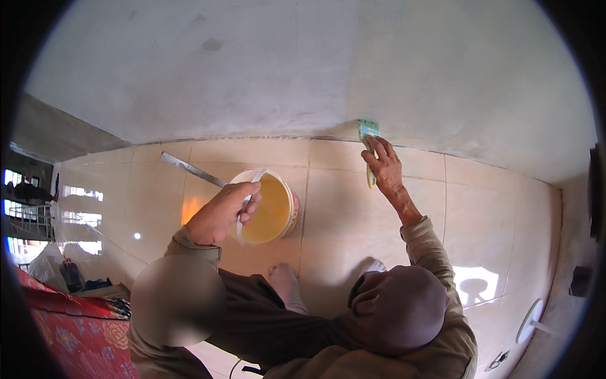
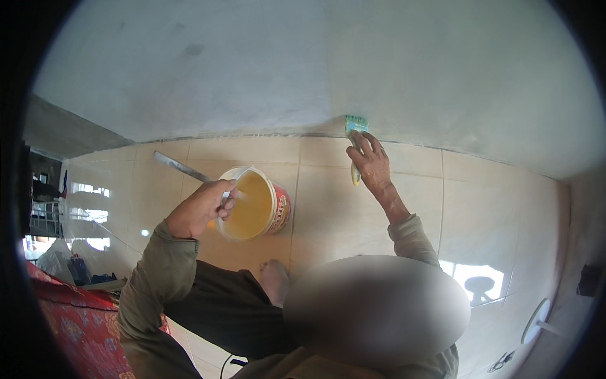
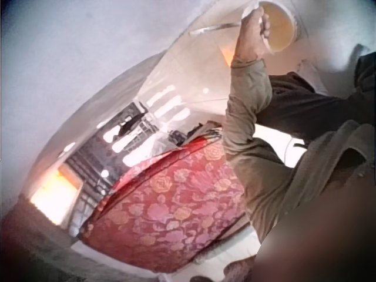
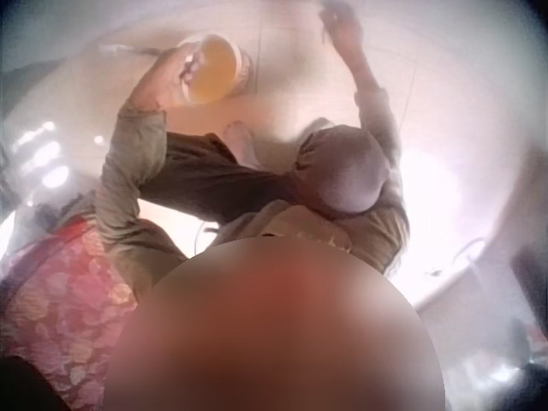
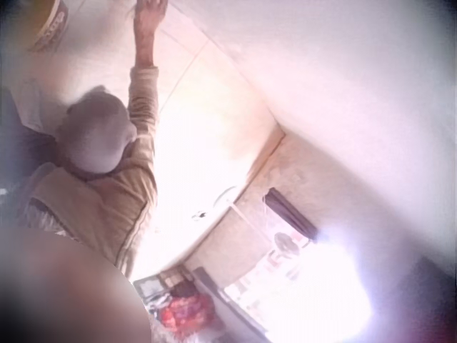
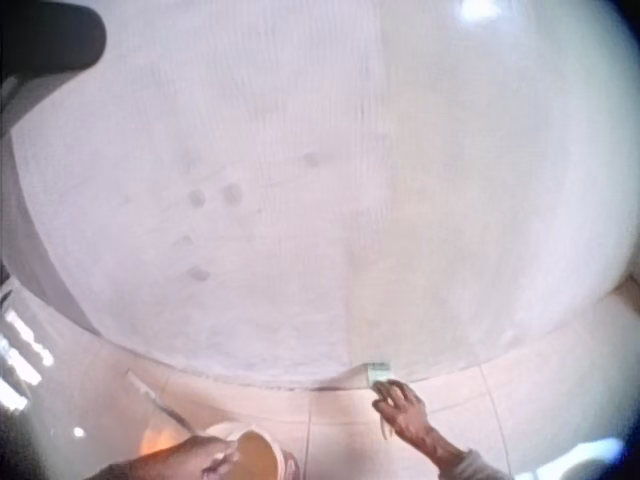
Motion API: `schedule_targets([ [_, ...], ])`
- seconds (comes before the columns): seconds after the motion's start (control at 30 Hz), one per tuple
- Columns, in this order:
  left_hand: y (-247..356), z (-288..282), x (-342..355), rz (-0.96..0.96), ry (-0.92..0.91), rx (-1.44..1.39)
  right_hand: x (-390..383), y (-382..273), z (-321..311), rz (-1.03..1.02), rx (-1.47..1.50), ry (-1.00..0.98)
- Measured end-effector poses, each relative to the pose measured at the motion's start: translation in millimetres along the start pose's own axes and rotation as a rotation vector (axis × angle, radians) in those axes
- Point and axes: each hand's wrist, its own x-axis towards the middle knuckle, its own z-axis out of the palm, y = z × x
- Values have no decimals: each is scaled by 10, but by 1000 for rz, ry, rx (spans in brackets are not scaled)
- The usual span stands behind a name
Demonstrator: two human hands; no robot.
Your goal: The person sits on the floor and paints a section of the ceiling using a paintbrush and a bucket of yellow paint. They repeatedly dip the brush into the bucket and apply the paint to the ceiling in broad strokes.
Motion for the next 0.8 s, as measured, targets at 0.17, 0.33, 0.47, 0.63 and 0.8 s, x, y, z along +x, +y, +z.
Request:
schedule_targets([
  [0.17,9,-6,4,-7,-4,17,-239,-13,106,-26,32,-124],
  [0.33,27,10,8,2,9,21,-116,78,221,-18,47,-174],
  [0.47,-17,-24,-31,24,7,15,122,-83,-39,-20,8,-49],
  [0.63,-36,-37,-2,33,3,5,7,-203,-135,-28,51,-83],
  [0.8,-41,-31,33,52,7,4,-105,17,290,-19,106,-242],
])
